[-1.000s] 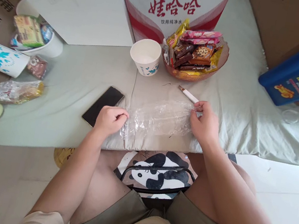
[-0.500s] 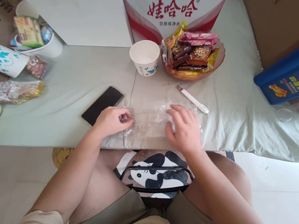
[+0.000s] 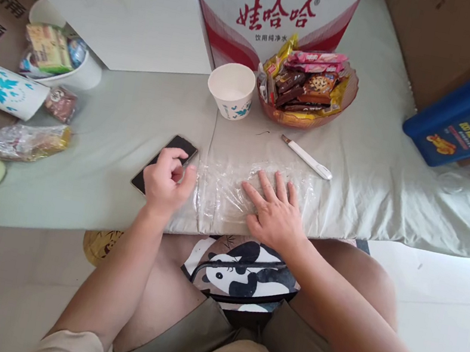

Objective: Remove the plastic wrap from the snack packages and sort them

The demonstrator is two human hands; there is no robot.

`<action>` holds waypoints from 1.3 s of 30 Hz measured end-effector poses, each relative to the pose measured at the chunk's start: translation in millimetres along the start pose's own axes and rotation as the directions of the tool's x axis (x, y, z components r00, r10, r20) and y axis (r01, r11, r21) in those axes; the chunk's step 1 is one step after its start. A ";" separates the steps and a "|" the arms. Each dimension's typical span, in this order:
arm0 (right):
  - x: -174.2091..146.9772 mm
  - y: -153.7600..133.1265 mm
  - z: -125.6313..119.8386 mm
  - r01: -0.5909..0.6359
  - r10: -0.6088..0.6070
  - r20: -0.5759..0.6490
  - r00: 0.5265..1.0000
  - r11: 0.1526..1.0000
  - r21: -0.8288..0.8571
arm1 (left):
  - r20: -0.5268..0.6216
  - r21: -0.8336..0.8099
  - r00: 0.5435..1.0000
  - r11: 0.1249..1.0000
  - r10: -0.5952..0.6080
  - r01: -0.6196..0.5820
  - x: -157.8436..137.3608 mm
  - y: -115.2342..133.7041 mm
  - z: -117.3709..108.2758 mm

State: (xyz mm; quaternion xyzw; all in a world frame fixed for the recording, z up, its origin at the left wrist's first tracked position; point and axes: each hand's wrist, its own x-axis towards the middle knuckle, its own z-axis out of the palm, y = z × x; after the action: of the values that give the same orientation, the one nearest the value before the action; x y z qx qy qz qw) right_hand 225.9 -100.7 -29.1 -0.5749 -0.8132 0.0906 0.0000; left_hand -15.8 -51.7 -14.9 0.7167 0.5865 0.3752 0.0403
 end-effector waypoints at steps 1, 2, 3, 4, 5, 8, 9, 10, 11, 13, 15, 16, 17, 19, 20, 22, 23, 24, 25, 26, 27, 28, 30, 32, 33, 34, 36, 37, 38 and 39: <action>0.3 -0.9 0.1 -0.002 0.002 -0.006 1.000 1.000 -0.001 | -0.025 -0.023 0.999 0.999 0.046 -0.046 -0.8 2.8 1.2; 0.5 -1.7 0.4 -0.003 0.003 -0.010 1.000 1.000 -0.001 | -0.034 -0.041 0.994 0.994 0.104 -0.105 -1.8 7.0 2.9; 0.7 -2.2 0.9 -0.004 0.004 -0.013 1.000 1.000 0.001 | -0.024 -0.057 0.985 0.983 0.171 -0.172 -3.1 12.5 5.3; 0.8 -2.4 1.5 -0.005 0.005 -0.013 1.000 1.000 0.005 | 0.008 -0.078 0.970 0.967 0.244 -0.243 -4.7 19.0 8.6; 1.0 -2.2 2.5 -0.005 0.005 -0.012 1.000 1.000 0.009 | 0.059 -0.105 0.948 0.946 0.314 -0.307 -6.8 26.1 12.8; 1.6 0.4 6.4 -0.007 0.007 -0.016 1.000 1.000 0.024 | 0.321 -0.177 0.862 0.919 0.393 -0.353 -15.6 44.5 29.5; 1.9 1.6 7.7 -0.008 0.009 -0.020 1.000 1.000 0.029 | 0.404 -0.170 0.835 0.928 0.373 -0.332 -19.1 48.3 35.4; 2.3 2.7 8.9 -0.010 0.010 -0.025 1.000 0.999 0.034 | 0.472 -0.144 0.812 0.939 0.343 -0.313 -22.4 50.4 40.8; 2.9 3.8 9.8 -0.012 0.013 -0.030 0.999 0.999 0.039 | 0.525 -0.111 0.792 0.948 0.311 -0.299 -25.3 51.1 45.4; 4.1 5.2 10.4 -0.025 0.027 -0.044 0.999 0.998 0.050 | 0.584 -0.048 0.771 0.958 0.255 -0.281 -29.0 49.0 51.4; 5.5 6.0 9.5 -0.047 0.051 -0.067 0.996 0.997 0.057 | 0.606 -0.022 0.760 0.960 0.236 -0.280 -29.1 44.8 52.9; 6.2 6.4 8.7 -0.062 0.067 -0.080 0.995 0.996 0.057 | 0.611 -0.020 0.754 0.958 0.239 -0.287 -28.1 42.7 52.4; 6.9 7.2 7.7 -0.079 0.084 -0.094 0.992 0.995 0.055 | 0.617 -0.021 0.747 0.954 0.247 -0.298 -26.7 41.1 51.4; 7.9 10.5 5.6 -0.104 0.108 -0.117 0.987 0.994 0.041 | 0.627 -0.024 0.732 0.946 0.266 -0.323 -23.9 39.1 48.8; 8.4 13.4 4.7 -0.113 0.117 -0.128 0.985 0.993 0.034 | 0.629 -0.023 0.729 0.944 0.270 -0.330 -22.8 38.5 47.6; 9.0 21.9 3.3 -0.145 0.147 -0.147 0.978 0.989 0.025 | 0.631 -0.022 0.726 0.942 0.273 -0.334 -21.0 37.6 46.1; 9.3 27.2 2.9 -0.169 0.171 -0.156 0.973 0.985 0.025 | 0.634 -0.025 0.724 0.943 0.272 -0.332 -20.3 36.8 45.8; 9.6 32.7 2.8 -0.200 0.202 -0.164 0.966 0.979 0.029 | 0.638 -0.029 0.722 0.944 0.269 -0.327 -19.5 35.8 45.7; 9.9 38.2 2.8 -0.232 0.235 -0.170 0.957 0.972 0.035 | 0.641 -0.034 0.719 0.946 0.268 -0.322 -18.5 34.5 45.8; 10.1 43.1 2.8 -0.257 0.261 -0.174 0.950 0.965 0.042 | 0.643 -0.045 0.716 0.946 0.273 -0.320 -17.4 33.3 45.8; 10.2 47.0 2.8 -0.271 0.275 -0.178 0.945 0.961 0.047 | 0.637 -0.065 0.715 0.945 0.287 -0.321 -16.1 32.2 45.6; 10.2 49.8 2.5 -0.275 0.279 -0.181 0.943 0.960 0.051 | 0.619 -0.096 0.720 0.940 0.314 -0.327 -14.8 31.7 45.1; 9.9 51.3 0.6 -0.271 0.277 -0.194 0.941 0.961 0.055 | 0.536 -0.176 0.750 0.920 0.388 -0.350 -12.5 33.2 42.4; 9.2 48.6 -3.3 -0.275 0.280 -0.218 0.935 0.960 0.055 | 0.423 -0.222 0.798 0.903 0.428 -0.367 -12.1 38.9 38.0; 8.7 46.4 -5.9 -0.283 0.289 -0.231 0.929 0.957 0.059 | 0.386 -0.228 0.813 0.899 0.435 -0.373 -13.0 43.0 35.6; 8.2 44.2 -8.6 -0.293 0.300 -0.244 0.922 0.954 0.065 | 0.376 -0.230 0.815 0.896 0.441 -0.379 -14.9 47.7 33.6; 6.9 40.5 -13.8 -0.313 0.325 -0.282 0.903 0.946 0.089 | 0.433 -0.249 0.762 0.876 0.482 -0.413 -21.3 57.6 31.7; 6.2 39.2 -15.8 -0.318 0.336 -0.304 0.892 0.942 0.107 | 0.476 -0.269 0.712 0.856 0.516 -0.441 -25.7 62.4 32.2; 5.5 38.3 -17.4 -0.317 0.343 -0.323 0.882 0.939 0.129 | 0.514 -0.286 0.659 0.834 0.550 -0.472 -30.6 66.9 33.7; 5.0 37.7 -18.5 -0.310 0.346 -0.336 0.876 0.938 0.157 | 0.541 -0.297 0.612 0.812 0.577 -0.503 -35.8 71.0 35.9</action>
State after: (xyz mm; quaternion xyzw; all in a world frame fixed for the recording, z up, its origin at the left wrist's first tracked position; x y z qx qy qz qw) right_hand 261.4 -81.1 -17.0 -0.7105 -0.6846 0.0227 0.1611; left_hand 61.6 -91.1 -22.8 0.9371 0.2749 0.1516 0.1526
